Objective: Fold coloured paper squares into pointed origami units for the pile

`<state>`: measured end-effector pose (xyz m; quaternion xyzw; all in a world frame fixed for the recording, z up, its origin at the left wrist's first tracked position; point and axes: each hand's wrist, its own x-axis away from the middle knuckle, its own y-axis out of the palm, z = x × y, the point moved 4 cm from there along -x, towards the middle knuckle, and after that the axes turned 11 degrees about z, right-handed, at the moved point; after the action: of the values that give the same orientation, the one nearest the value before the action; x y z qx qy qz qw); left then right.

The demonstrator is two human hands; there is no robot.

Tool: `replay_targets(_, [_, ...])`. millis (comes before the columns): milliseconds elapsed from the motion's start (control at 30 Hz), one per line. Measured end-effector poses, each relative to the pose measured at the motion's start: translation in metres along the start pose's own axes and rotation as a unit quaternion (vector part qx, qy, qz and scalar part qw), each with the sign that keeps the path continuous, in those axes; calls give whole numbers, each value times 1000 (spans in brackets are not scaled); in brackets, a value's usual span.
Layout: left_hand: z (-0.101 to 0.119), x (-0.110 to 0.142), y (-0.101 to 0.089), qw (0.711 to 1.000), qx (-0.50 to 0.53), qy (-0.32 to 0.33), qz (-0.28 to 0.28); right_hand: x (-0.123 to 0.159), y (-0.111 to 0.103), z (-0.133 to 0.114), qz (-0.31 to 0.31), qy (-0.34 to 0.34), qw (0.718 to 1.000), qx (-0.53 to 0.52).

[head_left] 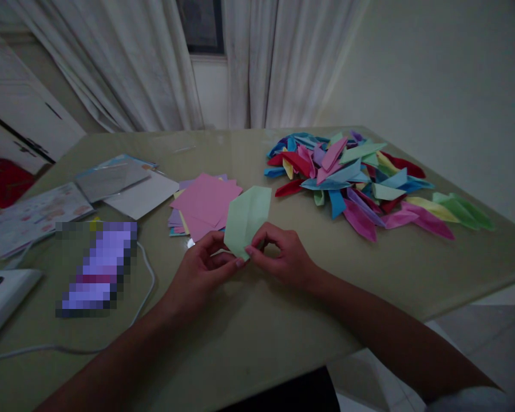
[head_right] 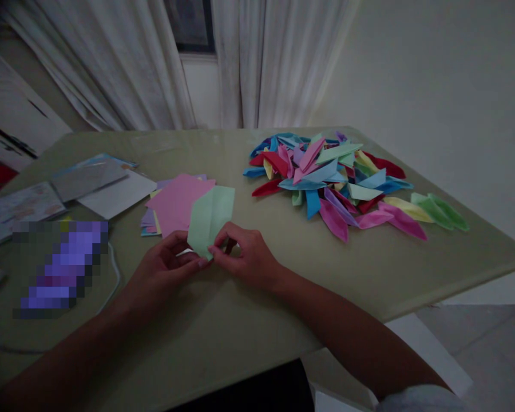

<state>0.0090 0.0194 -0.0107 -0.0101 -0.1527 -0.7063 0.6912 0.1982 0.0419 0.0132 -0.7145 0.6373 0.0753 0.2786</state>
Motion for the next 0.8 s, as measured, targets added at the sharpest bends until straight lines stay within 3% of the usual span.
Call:
replay_targets(333, [2,0,2,999,-33,2,-6,3,2,-1,-14,-21,999,-21])
replay_targets(500, [4,0,-6,997,-39,20,59,2,0,5,31,79,990,-116])
replay_targets(700, [3,1,-3,997,-15,34,62,-1,8,14,-37,229,954,-189])
replay_targets(800, [0,1,-1,998,7,22,56,-1,9,18,-43,266,937,-220])
